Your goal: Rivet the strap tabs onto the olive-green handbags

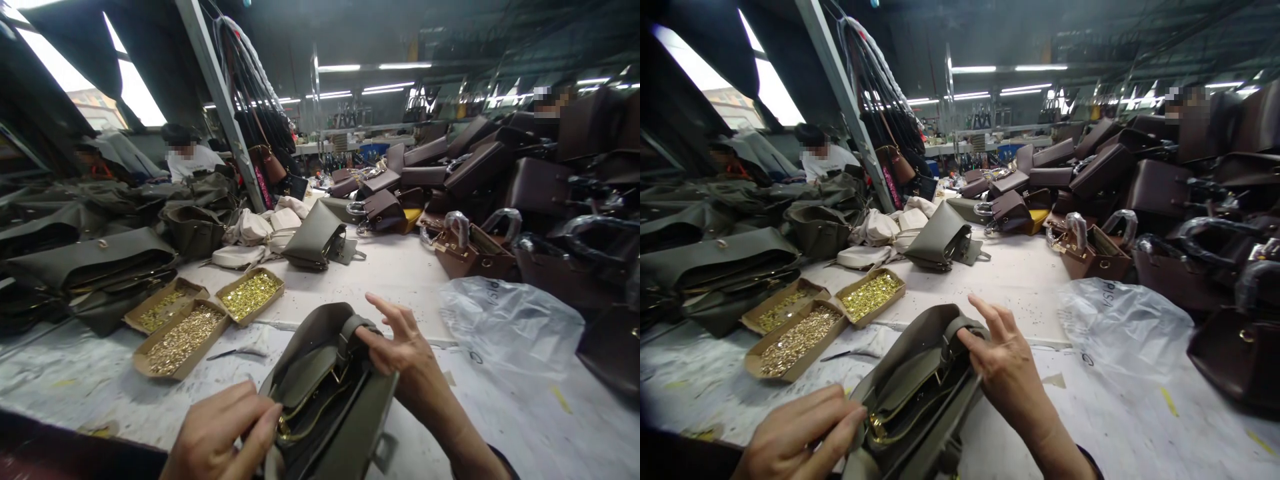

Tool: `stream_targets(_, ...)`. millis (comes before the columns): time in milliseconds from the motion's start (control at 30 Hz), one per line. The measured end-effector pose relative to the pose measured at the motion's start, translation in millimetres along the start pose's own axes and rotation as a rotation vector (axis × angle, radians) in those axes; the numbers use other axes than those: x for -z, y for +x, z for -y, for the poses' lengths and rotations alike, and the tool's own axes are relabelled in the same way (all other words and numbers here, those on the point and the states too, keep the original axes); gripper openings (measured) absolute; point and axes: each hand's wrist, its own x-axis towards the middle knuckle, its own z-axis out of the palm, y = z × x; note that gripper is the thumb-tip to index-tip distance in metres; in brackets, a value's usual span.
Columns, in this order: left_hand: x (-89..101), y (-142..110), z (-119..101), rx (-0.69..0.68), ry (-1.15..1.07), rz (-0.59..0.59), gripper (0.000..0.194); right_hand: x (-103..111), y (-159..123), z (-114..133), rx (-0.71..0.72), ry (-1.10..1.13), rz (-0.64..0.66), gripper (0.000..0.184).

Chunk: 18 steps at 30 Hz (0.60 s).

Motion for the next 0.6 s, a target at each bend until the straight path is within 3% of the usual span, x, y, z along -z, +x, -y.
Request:
stream_targets(100,8.0,23,6,0.126,-0.059,-0.106,0.024,-8,-11,-13,-0.112,0.258,0.016,0.053)
stream_targets(167,11.0,38,4,0.204,-0.099,-0.224,0.023,-11,-19,-16,-0.297,0.411,0.036,0.068)
stream_targets(200,12.2,46,0,0.213,-0.111,-0.227,0.021,-12,-23,-15,-0.396,0.474,0.049,0.072)
stream_targets(267,14.3,62,-13,0.143,-0.095,-0.053,0.018,-13,-27,-12,-0.535,0.561,0.064,0.072)
stream_targets(400,6.4,98,-38,-0.120,0.111,0.563,0.020,-15,-30,-5,-0.622,0.581,0.006,0.064)
stream_targets(500,-22.3,121,-38,-0.247,0.239,0.733,0.025,-17,-30,-7,-0.671,0.615,-0.009,0.065)
stream_targets(600,-64.6,134,-24,-0.292,0.334,0.843,0.027,-19,-32,-13,-0.678,0.644,0.008,0.065)
